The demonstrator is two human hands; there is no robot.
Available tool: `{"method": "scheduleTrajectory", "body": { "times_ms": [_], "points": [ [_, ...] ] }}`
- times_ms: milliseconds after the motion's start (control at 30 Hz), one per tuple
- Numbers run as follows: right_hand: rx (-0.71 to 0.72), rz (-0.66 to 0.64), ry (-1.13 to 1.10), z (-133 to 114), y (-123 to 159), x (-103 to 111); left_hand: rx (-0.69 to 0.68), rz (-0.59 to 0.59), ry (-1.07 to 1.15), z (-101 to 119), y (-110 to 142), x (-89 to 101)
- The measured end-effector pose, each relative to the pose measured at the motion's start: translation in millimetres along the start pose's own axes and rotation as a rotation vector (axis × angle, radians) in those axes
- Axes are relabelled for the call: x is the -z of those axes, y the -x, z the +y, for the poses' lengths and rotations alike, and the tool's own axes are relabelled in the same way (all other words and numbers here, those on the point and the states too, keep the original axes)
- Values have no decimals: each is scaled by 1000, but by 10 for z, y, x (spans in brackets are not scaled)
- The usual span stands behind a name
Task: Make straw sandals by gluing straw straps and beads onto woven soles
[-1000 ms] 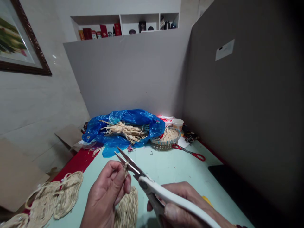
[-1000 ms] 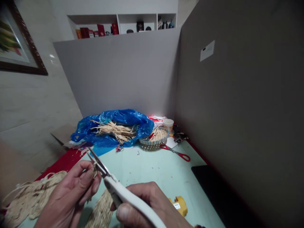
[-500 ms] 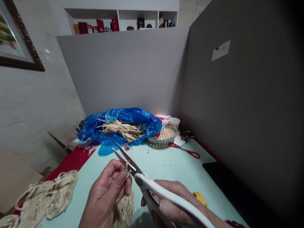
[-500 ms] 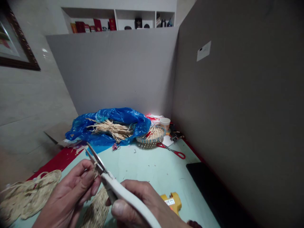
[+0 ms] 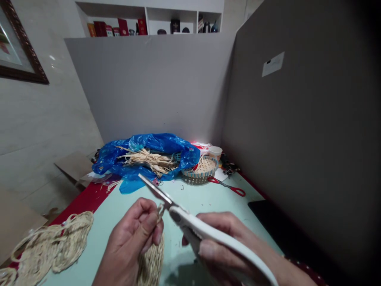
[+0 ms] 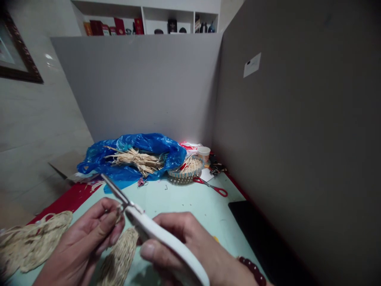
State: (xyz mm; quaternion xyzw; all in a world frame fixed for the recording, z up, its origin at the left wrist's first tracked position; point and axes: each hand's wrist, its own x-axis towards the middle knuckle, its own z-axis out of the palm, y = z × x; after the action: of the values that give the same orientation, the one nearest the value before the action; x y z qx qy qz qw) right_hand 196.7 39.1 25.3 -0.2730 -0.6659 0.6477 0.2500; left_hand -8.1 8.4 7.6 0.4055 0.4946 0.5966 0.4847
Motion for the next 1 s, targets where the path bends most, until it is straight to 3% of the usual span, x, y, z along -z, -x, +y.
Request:
{"method": "scheduleTrajectory", "body": {
  "times_ms": [67,133,167,300,467,633,733,833,900,1000],
  "points": [
    [24,128,283,-32,-46,217,-60,54,-78,45,-37,34],
    [76,328,770,-13,-92,487,-89,80,-133,68,-102,99],
    [35,360,1009,20,-111,616,-89,77,-162,68,-139,135],
    [-53,367,1211,237,-151,913,-43,19,-258,23,-250,227],
    [-79,327,1333,407,-197,909,38,-71,-295,-14,-241,187],
    [-90,373,1364,358,-205,869,103,-141,-272,-60,-236,129],
    [-14,346,1289,193,-172,709,126,-169,-293,-118,-226,98],
    [86,217,1091,18,-169,428,131,-208,-337,-151,-170,51],
    [145,113,827,-43,-198,242,115,-235,-379,-141,-120,15],
    [166,80,566,-32,-255,71,73,-228,-474,-87,-80,-8]
  ]
}}
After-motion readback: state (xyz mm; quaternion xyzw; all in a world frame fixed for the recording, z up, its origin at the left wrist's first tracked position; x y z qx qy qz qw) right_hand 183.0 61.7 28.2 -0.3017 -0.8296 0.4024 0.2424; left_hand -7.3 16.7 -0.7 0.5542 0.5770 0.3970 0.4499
